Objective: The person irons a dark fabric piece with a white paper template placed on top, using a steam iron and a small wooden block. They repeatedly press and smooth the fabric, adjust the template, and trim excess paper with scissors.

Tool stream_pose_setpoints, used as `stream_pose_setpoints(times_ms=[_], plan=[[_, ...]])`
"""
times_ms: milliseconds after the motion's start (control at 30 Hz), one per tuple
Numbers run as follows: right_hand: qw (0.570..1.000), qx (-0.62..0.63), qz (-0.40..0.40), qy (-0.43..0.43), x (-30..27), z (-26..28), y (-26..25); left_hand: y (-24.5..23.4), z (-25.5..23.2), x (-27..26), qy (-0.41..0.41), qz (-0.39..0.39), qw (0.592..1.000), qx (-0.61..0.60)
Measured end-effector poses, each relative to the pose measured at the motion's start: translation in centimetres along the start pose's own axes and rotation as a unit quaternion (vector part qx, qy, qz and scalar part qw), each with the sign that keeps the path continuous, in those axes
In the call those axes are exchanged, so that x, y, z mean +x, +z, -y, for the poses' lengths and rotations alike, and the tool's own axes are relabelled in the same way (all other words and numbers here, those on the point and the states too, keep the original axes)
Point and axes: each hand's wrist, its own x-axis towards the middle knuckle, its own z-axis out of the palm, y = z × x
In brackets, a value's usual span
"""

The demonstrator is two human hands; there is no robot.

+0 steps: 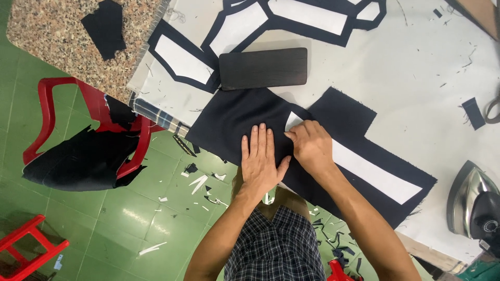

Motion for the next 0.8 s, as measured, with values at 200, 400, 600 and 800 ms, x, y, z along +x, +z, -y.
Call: stream_pose_setpoints(times_ms=[200, 400, 600, 800], plan=[[0.986, 0.088, 0.026, 0.136, 0.6, 0.0, -1.4, -0.3, -0.2, 0.0, -0.009, 0.014, 1.0, -0.013], [0.987, 0.061, 0.079, 0.128, 0.8, 0.4, -2.1, -0.6, -0.2, 0.1, -0.004, 0.009, 1.0, -0.012], [0.995, 0.039, 0.039, 0.079, -0.6, 0.3, -6.9, -2.0, -0.2, 1.0, 0.063, -0.101, 0.993, -0.009], [0.997, -0.071, -0.012, 0.037, -9.7, -3.3, -6.5, -2.2, -0.7, 3.5, 0.242, -0.146, 0.959, -0.015]])
